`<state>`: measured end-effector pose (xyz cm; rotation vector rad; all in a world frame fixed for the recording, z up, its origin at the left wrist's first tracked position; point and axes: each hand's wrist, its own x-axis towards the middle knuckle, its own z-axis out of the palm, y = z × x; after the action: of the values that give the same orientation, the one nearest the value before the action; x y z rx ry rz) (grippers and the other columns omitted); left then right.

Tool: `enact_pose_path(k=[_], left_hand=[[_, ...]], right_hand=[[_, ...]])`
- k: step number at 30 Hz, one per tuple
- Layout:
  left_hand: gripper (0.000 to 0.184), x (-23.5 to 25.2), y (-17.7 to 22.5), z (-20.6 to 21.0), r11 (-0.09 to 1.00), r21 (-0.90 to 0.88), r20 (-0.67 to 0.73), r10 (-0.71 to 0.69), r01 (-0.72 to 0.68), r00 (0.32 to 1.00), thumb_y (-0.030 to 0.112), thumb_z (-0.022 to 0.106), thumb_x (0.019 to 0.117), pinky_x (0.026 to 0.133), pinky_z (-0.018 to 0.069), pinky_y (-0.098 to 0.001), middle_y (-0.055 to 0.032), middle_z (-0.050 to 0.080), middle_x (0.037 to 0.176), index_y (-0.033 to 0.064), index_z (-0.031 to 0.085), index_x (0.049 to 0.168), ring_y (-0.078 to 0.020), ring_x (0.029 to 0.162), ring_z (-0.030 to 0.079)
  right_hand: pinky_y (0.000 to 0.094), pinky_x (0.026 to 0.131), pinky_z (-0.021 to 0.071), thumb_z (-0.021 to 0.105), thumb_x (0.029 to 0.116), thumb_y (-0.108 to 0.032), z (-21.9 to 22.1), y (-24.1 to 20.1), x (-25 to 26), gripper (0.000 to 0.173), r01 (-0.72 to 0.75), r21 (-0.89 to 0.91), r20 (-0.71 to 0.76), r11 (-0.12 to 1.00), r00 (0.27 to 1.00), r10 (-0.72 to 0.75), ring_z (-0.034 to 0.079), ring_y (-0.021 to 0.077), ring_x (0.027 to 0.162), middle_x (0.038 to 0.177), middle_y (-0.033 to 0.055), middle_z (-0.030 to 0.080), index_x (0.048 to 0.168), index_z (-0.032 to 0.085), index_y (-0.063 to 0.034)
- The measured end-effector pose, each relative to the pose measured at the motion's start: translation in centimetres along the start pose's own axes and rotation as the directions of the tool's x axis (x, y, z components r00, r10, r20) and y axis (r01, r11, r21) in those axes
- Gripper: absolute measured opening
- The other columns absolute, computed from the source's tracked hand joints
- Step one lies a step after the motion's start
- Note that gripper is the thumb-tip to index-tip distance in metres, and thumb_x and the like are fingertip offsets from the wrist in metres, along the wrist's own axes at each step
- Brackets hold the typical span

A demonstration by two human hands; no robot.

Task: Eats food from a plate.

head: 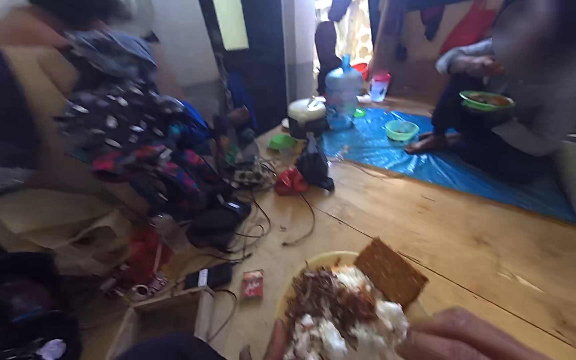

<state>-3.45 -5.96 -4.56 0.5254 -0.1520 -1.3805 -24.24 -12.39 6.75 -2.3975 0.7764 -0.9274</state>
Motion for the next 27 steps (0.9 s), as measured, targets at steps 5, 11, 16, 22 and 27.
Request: enact_pose_path(k=[5, 11, 16, 22, 27], left_hand=[[0.047, 2.3, -0.2, 0.6, 0.994, -0.055, 0.094, -0.091, 0.097, 0.991, 0.048, 0.044, 0.1065, 0.099, 0.0559, -0.0495, -0.0120, 0.072, 0.118, 0.0105, 0.064, 0.127, -0.0239, 0.113, 0.069], [0.049, 5.9, -1.7, -1.9, 0.967, -0.066, 0.194, -0.229, 0.245, 0.954, 0.050, 0.046, 0.1050, 0.101, 0.0552, -0.0483, -0.0124, 0.073, 0.119, 0.0109, 0.065, 0.127, -0.0239, 0.113, 0.070], [0.052, 6.7, -3.2, -4.8, 0.948, -0.089, 0.093, -0.297, 0.305, 0.950, 0.048, 0.038, 0.1073, 0.099, 0.0560, -0.0478, -0.0145, 0.072, 0.120, 0.0075, 0.060, 0.131, -0.0252, 0.113, 0.070], [0.053, 6.6, -2.9, -6.1, 0.964, -0.018, -0.008, -0.265, 0.265, 0.964, 0.044, 0.027, 0.1099, 0.098, 0.0575, -0.0432, -0.0115, 0.073, 0.118, 0.0072, 0.057, 0.132, -0.0211, 0.110, 0.071], [0.049, 7.0, -3.0, -6.9, 0.970, -0.014, -0.056, -0.241, 0.241, 0.969, 0.045, 0.039, 0.1077, 0.096, 0.0586, -0.0427, -0.0126, 0.073, 0.115, 0.0062, 0.059, 0.129, -0.0212, 0.107, 0.072]], right_hand=[[0.0330, 0.092, 0.0576, 0.056, 0.1028, -0.004, -0.7, 0.9, -1.1, 0.020, -0.136, -0.110, -0.017, 0.985, 0.991, 0.135, 0.070, 0.0227, 0.103, 0.106, 0.0174, 0.074, 0.108, 0.075, -0.0001], [0.0383, 0.096, 0.0567, 0.057, 0.1027, -0.007, 3.3, 3.4, -2.9, 0.023, -0.298, -0.157, 0.035, 0.941, 0.951, 0.307, 0.070, 0.0275, 0.107, 0.114, 0.0165, 0.074, 0.116, 0.075, -0.0022], [0.0473, 0.094, 0.0565, 0.060, 0.1008, -0.009, 8.1, 5.0, -3.1, 0.026, -0.368, -0.208, 0.120, 0.906, 0.910, 0.397, 0.070, 0.0336, 0.107, 0.116, 0.0159, 0.074, 0.122, 0.073, -0.0029], [0.0499, 0.081, 0.0572, 0.066, 0.0981, -0.020, 12.5, 6.1, -1.8, 0.028, -0.395, -0.286, 0.108, 0.873, 0.892, 0.439, 0.069, 0.0347, 0.094, 0.100, 0.0158, 0.072, 0.120, 0.075, -0.0058], [0.0484, 0.071, 0.0519, 0.066, 0.0975, -0.032, 15.6, 7.1, -1.6, 0.029, -0.344, -0.456, 0.053, 0.821, 0.910, 0.410, 0.066, 0.0320, 0.083, 0.090, 0.0122, 0.069, 0.109, 0.079, -0.0088]])
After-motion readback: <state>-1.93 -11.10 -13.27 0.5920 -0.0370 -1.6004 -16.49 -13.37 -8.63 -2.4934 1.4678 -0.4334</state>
